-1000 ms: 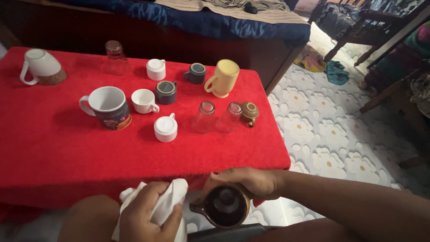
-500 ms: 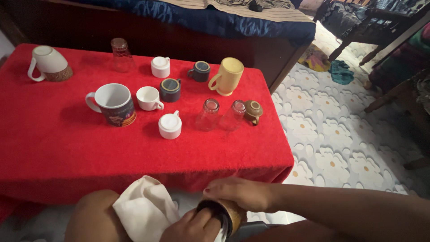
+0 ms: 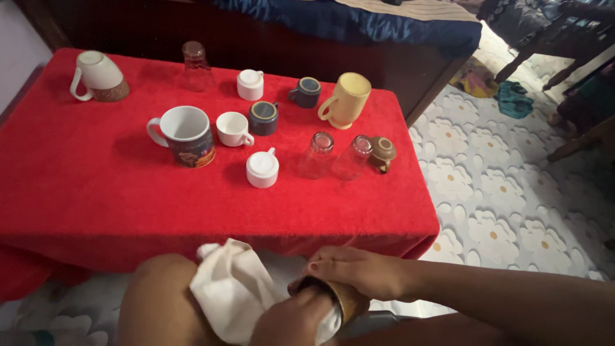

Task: The person wipes several cups and mugs with a white cloth on a red table. They handle a brown cup, a white mug, and a small white cup, wiping the inside and outside surfaces before placing them back on the table.

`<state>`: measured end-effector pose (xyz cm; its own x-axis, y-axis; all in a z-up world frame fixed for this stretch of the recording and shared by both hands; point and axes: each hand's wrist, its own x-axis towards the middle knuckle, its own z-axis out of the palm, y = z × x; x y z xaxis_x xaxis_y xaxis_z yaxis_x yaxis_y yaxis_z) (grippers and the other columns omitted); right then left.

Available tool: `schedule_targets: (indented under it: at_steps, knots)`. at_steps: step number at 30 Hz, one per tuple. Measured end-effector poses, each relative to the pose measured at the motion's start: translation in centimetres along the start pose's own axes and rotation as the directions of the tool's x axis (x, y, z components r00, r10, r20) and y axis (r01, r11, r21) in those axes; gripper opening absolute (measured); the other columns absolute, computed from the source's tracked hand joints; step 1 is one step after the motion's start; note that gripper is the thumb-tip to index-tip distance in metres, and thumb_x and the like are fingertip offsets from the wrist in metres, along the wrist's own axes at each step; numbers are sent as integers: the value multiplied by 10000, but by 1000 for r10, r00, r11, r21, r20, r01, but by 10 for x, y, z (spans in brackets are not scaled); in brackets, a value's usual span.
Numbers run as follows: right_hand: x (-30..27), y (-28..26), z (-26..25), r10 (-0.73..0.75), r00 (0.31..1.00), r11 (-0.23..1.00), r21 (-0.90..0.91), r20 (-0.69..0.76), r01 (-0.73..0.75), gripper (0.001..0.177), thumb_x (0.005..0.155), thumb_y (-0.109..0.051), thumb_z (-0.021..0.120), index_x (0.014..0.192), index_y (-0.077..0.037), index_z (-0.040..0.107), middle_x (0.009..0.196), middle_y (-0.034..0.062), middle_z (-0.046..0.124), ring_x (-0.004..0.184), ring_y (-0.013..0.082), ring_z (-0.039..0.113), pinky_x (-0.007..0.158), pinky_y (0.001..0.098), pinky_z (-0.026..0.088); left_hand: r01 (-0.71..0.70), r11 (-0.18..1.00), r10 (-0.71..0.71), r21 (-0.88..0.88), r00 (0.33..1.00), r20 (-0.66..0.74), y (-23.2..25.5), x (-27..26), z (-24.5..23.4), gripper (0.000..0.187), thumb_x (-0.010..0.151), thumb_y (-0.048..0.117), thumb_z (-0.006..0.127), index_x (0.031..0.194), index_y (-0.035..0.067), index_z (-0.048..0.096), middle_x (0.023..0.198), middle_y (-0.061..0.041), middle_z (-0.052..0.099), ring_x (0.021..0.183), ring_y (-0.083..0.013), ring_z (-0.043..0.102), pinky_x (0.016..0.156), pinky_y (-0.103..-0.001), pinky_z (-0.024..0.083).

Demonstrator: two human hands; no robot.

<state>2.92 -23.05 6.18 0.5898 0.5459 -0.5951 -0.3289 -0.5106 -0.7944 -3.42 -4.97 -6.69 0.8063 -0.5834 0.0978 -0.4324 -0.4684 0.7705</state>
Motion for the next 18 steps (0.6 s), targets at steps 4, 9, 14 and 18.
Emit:
schedule_targets:
  at_steps: [4,9,14,18]
  knots:
    - [-3,-8,-3,27,1000,993,112,-5,-26,444,985,-442,490,1297,-146,603,1265,-21,656,1151,105,612,922,304,541,-39,943,-24,-331,983,-184,18,5,-26,530,719,293,862,1135,26,671,1011,-166,746,1012,-310,750,848,-443,576]
    - [-2,-6,0,102,995,993,59,-11,-102,467,1010,-465,493,1338,-150,596,1184,43,643,1042,147,610,816,322,555,103,993,-111,65,986,123,18,5,-28,496,836,326,772,1278,142,640,1221,-128,690,1107,-300,701,890,-421,538]
    - [-1,-6,1,167,986,969,185,-13,-162,515,921,-489,455,1346,-228,580,1109,32,660,939,174,676,701,359,594,155,640,-233,-753,972,1,24,9,-30,566,733,189,834,1244,71,621,1183,-162,736,1135,-303,716,953,-425,562]
    - [0,-4,-3,-112,993,989,101,28,108,500,1031,-501,464,1379,-152,549,1312,47,629,1135,158,640,863,325,581,-43,972,20,-233,995,-99,23,6,-41,504,762,213,819,1202,35,652,1110,-176,729,1082,-328,733,890,-450,567]
